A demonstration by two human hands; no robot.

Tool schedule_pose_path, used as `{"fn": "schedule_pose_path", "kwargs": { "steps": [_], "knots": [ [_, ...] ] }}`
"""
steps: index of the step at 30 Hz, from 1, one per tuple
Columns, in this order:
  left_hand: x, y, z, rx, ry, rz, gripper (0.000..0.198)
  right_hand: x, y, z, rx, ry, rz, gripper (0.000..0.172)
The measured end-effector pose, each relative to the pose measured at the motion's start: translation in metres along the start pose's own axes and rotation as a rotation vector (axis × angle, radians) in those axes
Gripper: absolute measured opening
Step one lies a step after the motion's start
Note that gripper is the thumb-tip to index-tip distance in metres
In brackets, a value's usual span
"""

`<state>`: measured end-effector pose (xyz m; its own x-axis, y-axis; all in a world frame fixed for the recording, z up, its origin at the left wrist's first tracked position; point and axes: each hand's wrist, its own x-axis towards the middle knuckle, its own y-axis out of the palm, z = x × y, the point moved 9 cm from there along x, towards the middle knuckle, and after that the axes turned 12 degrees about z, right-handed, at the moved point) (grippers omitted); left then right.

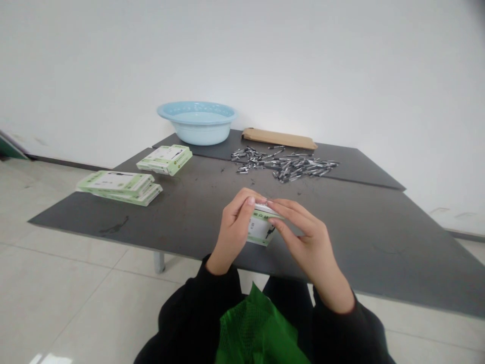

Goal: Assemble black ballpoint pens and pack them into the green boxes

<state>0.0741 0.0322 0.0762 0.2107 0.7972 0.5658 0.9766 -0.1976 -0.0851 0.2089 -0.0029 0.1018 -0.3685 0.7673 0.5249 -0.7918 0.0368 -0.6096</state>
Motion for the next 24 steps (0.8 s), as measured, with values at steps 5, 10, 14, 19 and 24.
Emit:
{"fn": "schedule_pose_path", "kwargs": {
  "steps": [5, 10, 14, 19, 24],
  "knots": [
    [0.009, 0.006, 0.009, -0.128, -0.073, 0.108, 0.028, -0.003, -0.002, 0.000, -0.048, -0.001, -0.051, 0.027],
    [0.003, 0.012, 0.028, -0.256, -0.164, 0.249, 0.029, 0.001, -0.006, -0.002, -0.019, 0.058, -0.084, 0.018],
    [-0.011, 0.014, 0.032, -0.035, -0.145, 0.158, 0.059, 0.015, -0.010, 0.008, -0.024, 0.005, -0.043, 0.014],
    [-0.024, 0.014, 0.022, 0.336, -0.088, -0.131, 0.086, 0.038, -0.007, 0.014, -0.104, 0.018, 0.093, 0.007],
    [-0.030, 0.015, 0.007, 0.579, -0.077, -0.377, 0.088, 0.049, 0.004, 0.018, -0.173, 0.051, 0.186, 0.008]
  ]
}}
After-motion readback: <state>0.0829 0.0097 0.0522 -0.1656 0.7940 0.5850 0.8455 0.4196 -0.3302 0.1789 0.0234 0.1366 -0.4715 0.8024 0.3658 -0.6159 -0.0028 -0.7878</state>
